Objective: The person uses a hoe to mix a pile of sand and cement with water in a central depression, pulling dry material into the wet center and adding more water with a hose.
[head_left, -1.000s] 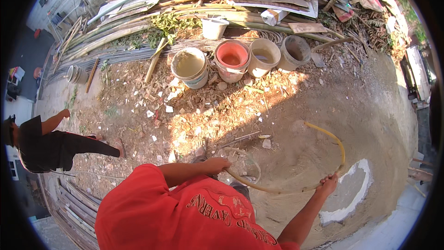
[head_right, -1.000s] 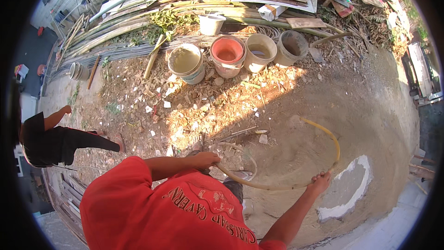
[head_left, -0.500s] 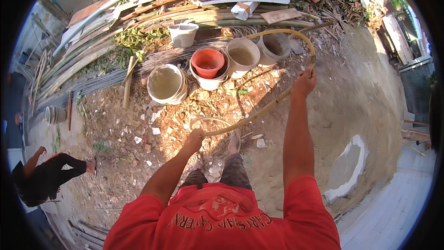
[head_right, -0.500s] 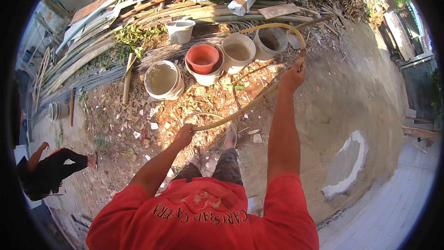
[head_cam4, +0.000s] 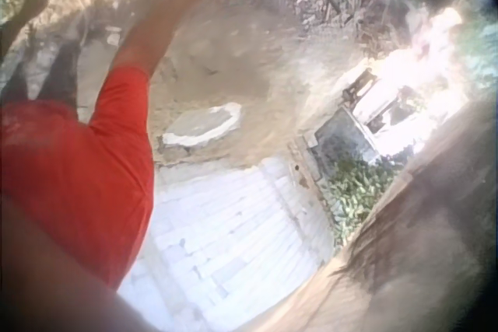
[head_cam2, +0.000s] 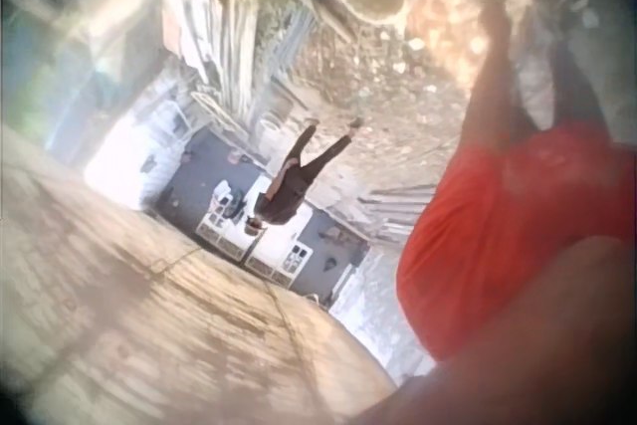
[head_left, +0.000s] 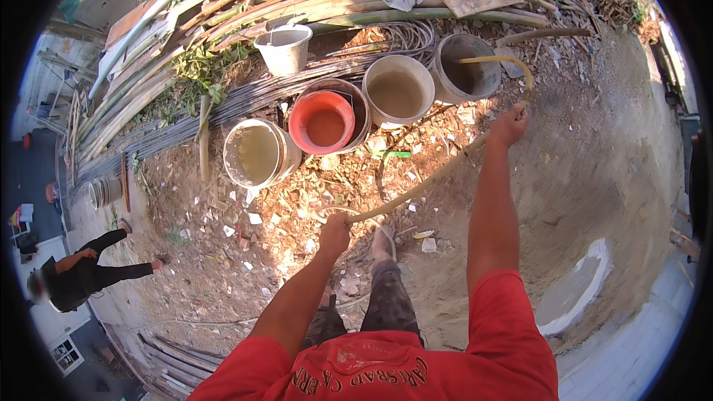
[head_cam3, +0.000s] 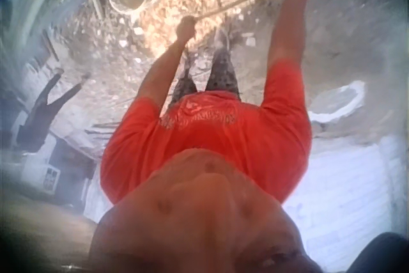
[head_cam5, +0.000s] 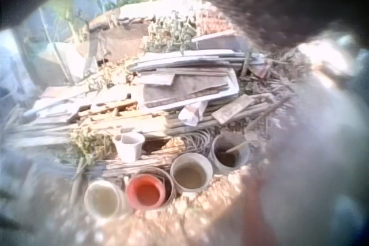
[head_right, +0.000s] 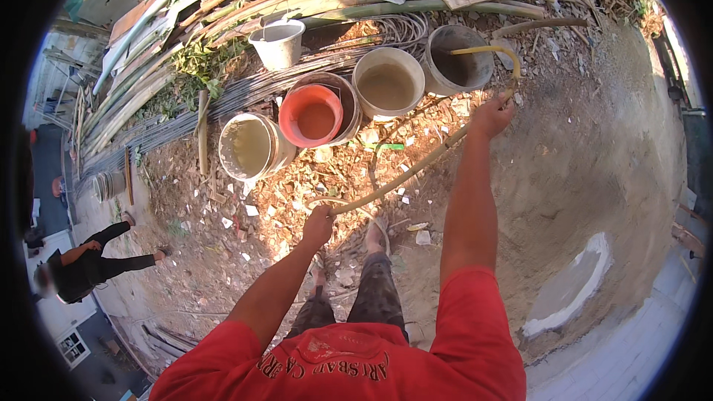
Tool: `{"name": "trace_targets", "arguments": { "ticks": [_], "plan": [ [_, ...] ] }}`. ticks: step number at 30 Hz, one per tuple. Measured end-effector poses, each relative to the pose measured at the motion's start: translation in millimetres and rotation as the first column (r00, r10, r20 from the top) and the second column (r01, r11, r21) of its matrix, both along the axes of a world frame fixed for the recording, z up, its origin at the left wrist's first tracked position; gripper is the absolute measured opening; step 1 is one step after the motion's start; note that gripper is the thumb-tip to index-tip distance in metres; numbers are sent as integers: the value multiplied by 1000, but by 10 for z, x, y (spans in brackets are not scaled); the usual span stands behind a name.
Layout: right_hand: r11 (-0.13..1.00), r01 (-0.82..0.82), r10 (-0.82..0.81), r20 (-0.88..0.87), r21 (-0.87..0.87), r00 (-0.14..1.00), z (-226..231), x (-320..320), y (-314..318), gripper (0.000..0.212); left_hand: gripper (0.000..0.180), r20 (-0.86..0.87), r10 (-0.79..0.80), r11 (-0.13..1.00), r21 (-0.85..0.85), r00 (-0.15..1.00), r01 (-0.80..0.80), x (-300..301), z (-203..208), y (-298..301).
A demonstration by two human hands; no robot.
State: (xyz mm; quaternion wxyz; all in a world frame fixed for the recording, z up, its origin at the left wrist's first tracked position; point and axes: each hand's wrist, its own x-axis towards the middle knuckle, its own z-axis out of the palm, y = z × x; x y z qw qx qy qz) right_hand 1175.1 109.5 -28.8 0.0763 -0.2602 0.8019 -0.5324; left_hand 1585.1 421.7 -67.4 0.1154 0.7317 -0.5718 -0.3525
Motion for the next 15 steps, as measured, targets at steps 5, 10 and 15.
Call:
{"name": "trace_targets", "arguments": {
  "ticks": [5, 10, 15],
  "plan": [
    [949, -305, 282, 659, -83, 697, -272, -73, -221, 56, 29, 1, -73, 997, -36, 997, 73, 118, -225, -590],
    [544, -825, 445, 782, 152, 437, -303, 899, 810, 66, 26, 53, 132, 982, 126, 990, -138, 632, -159, -840],
    [51, -853, 777, 516, 519, 360, -812, 1280, 3274, 41, 27, 101, 197, 975, 82, 975, -205, 727, 121, -1046]
  ]
}}
